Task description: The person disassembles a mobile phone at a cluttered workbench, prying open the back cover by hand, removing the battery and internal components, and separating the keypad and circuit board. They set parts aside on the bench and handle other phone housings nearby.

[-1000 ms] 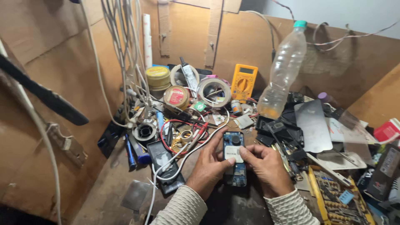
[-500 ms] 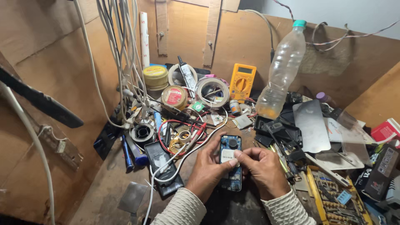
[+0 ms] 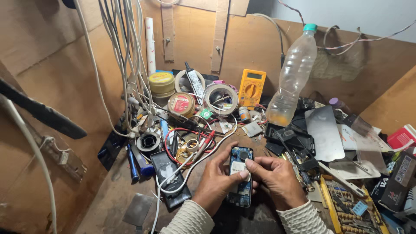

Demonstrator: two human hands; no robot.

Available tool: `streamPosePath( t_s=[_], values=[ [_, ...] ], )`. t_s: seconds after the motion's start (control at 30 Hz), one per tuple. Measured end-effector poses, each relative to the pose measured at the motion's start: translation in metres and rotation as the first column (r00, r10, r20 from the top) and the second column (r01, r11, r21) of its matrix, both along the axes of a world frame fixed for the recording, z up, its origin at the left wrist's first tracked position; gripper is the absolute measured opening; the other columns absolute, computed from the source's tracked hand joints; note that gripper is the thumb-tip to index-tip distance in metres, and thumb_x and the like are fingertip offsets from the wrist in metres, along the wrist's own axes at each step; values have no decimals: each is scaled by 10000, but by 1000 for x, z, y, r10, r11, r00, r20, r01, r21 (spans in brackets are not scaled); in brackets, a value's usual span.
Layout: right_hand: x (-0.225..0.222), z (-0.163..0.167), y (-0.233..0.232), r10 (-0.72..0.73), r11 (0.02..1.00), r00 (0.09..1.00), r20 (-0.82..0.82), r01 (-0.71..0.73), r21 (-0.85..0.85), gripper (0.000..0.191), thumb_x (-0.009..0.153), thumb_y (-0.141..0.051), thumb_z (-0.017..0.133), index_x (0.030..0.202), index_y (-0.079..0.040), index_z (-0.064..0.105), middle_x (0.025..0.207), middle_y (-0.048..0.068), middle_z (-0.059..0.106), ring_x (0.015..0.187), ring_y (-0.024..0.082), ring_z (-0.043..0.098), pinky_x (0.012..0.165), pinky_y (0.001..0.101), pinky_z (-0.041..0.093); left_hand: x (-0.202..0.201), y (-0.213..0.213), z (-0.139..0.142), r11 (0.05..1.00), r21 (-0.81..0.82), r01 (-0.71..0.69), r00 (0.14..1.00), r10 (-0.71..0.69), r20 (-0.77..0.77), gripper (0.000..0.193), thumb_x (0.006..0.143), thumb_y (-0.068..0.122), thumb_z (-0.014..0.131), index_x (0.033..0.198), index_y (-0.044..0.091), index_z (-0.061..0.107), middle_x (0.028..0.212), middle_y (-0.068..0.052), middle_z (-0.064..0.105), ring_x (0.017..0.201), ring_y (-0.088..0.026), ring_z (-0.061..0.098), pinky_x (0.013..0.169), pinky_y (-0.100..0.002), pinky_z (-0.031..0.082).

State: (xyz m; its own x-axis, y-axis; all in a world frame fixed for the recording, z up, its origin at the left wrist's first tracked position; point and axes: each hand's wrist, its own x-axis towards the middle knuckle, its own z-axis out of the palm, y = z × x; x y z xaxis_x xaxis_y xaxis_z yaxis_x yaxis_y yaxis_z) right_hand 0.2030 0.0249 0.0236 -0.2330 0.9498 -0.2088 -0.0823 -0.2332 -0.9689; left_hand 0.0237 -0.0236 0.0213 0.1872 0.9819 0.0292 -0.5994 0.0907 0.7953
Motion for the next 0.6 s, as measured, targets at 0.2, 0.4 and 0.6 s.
streamPosePath(
  t_s=[0.2, 0.4, 0.6],
  values=[
    [3, -12, 2, -22, 993, 994, 110, 9, 118, 291, 901, -158, 747, 1008, 110, 783, 713, 77, 720, 512, 105, 591, 468, 253, 473, 9, 7, -4, 997, -34, -64, 997, 65, 30, 792, 816, -66, 663, 1545, 87, 396, 1004, -155, 723, 653, -232, 733, 574, -381, 649],
    [9, -13, 3, -103, 982, 986, 128, 80, 173, 294, 922, -191, 686, 1074, 45, 772, 782, 58, 755, 639, 110, 672, 591, 254, 546, 19, 16, -13, 975, -148, -165, 986, 163, -23, 752, 793, -84, 601, 1503, 96, 431, 986, -174, 708, 667, -239, 734, 574, -383, 641],
    [0, -16, -18, -265, 936, 942, 204, 202, 287, 289, 908, -165, 702, 1096, 45, 766, 883, 100, 813, 765, 128, 746, 687, 259, 576, 11, 13, -18, 957, -52, -285, 955, 279, -97, 592, 847, -47, 688, 1385, -1, 446, 1050, -172, 742, 848, -181, 757, 759, -299, 622]
  ],
)
